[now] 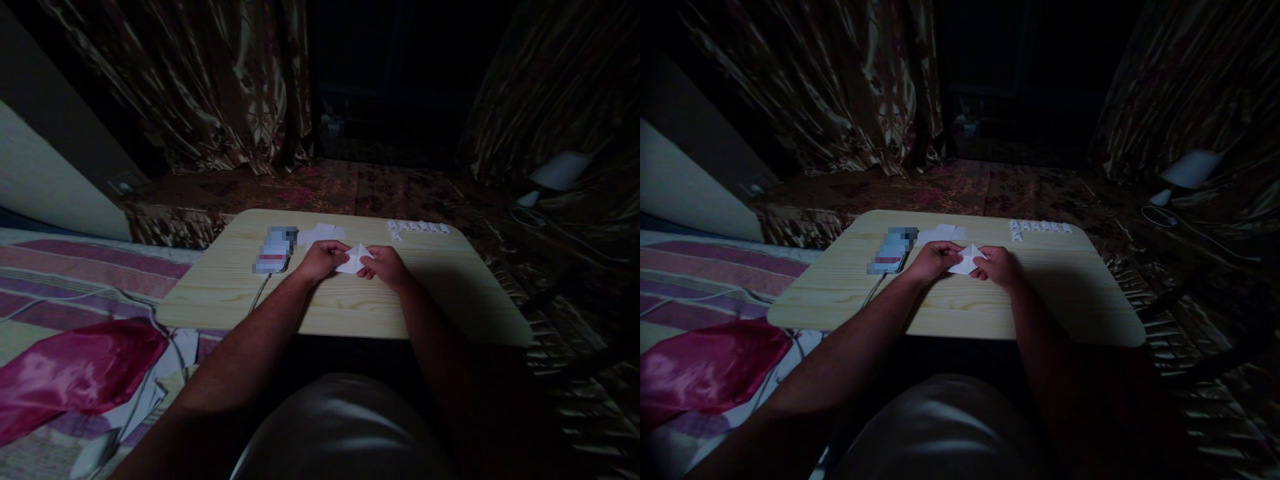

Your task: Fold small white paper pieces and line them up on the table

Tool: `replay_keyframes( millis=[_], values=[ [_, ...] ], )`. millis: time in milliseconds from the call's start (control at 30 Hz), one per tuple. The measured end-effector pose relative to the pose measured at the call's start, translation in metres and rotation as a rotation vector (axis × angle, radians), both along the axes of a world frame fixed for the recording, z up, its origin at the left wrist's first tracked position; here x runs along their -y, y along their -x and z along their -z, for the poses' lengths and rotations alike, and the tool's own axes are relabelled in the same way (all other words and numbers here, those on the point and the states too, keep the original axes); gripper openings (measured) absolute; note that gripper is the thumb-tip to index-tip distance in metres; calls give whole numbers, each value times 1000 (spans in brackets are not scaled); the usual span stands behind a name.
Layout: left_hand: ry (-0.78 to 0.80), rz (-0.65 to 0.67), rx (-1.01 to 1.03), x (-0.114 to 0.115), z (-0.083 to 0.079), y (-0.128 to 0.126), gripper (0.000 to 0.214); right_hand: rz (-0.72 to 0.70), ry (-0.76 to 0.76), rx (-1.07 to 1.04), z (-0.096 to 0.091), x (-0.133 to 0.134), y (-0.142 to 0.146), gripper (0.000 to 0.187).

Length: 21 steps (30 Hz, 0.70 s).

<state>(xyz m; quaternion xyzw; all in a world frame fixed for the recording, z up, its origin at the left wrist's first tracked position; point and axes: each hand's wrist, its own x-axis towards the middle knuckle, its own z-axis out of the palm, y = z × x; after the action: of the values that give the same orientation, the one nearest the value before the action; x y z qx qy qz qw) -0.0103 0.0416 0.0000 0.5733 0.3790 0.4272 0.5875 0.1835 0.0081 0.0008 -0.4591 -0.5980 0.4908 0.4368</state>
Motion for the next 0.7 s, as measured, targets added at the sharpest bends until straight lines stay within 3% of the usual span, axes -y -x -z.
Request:
replay_keyframes(
  millis=[267, 500, 700],
  values=[
    [-36, 0, 40, 1, -3, 1, 36, -4, 38, -181, 3, -3, -4, 43],
    [-8, -12, 93, -1, -1, 3, 22, -19, 50, -226, 6, -6, -9, 25],
    [5, 13, 129, 2, -3, 1, 19, -22, 53, -189, 4, -4, -7, 23]
  ],
)
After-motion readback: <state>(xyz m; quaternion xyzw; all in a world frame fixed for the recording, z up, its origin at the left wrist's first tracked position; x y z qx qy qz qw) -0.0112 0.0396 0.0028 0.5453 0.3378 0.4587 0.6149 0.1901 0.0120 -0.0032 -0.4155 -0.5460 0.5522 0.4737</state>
